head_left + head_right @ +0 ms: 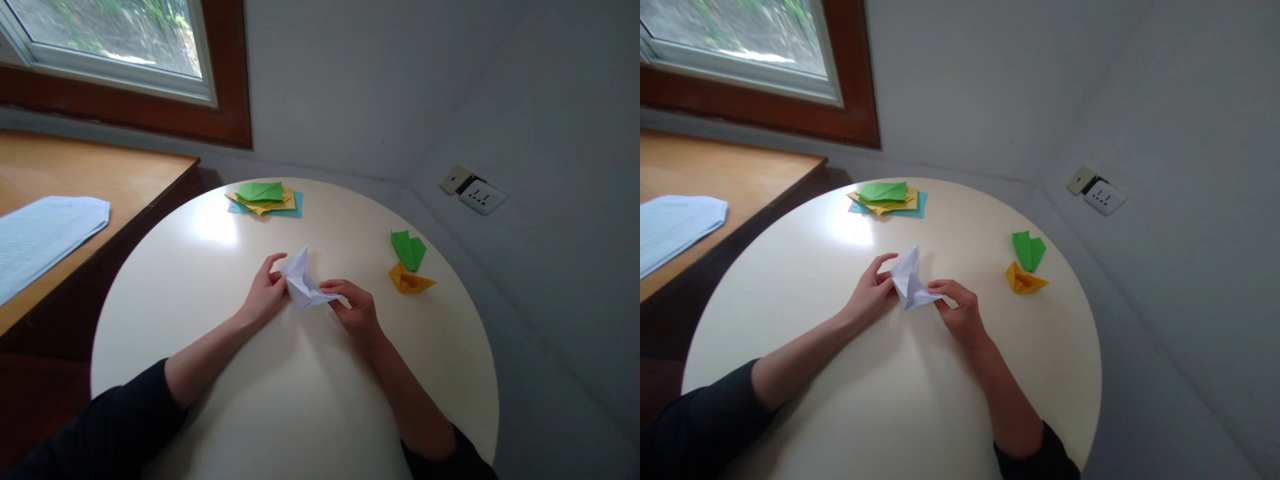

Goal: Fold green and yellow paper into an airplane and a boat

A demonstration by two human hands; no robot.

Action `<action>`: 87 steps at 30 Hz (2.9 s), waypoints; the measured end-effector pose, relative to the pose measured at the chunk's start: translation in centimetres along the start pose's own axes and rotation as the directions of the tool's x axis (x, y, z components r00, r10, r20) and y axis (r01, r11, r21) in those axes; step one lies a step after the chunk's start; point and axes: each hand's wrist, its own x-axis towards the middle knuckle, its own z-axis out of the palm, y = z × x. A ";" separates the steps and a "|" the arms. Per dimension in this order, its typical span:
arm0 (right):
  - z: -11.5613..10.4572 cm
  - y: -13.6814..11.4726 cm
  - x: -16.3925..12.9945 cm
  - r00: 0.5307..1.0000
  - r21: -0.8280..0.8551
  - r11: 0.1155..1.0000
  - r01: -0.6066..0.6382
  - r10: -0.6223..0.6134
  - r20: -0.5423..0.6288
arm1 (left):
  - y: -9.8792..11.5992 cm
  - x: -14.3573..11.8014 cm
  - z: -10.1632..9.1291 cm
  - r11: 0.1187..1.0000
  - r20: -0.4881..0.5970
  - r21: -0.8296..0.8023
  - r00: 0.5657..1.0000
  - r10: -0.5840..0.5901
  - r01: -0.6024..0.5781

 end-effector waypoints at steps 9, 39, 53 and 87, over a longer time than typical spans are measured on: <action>0.5 -0.7 -0.3 0.999 -0.043 0.998 -0.047 0.048 0.018 | -0.1 0.1 0.0 0.993 0.055 0.067 0.994 0.092 -0.096; 3.0 -1.5 0.3 0.819 0.607 0.721 -0.332 0.540 -0.194 | -0.2 -0.9 1.1 0.957 0.011 -0.255 0.990 -0.139 0.138; 2.8 -1.9 -0.4 0.940 0.171 0.947 -0.272 0.300 -0.163 | -0.5 -1.4 1.1 0.966 0.025 -0.240 0.995 -0.093 0.096; 1.9 -0.9 -0.1 0.807 0.438 0.820 -0.369 0.517 -0.287 | 0.6 -1.1 0.7 0.951 0.156 -0.283 0.984 -0.085 0.127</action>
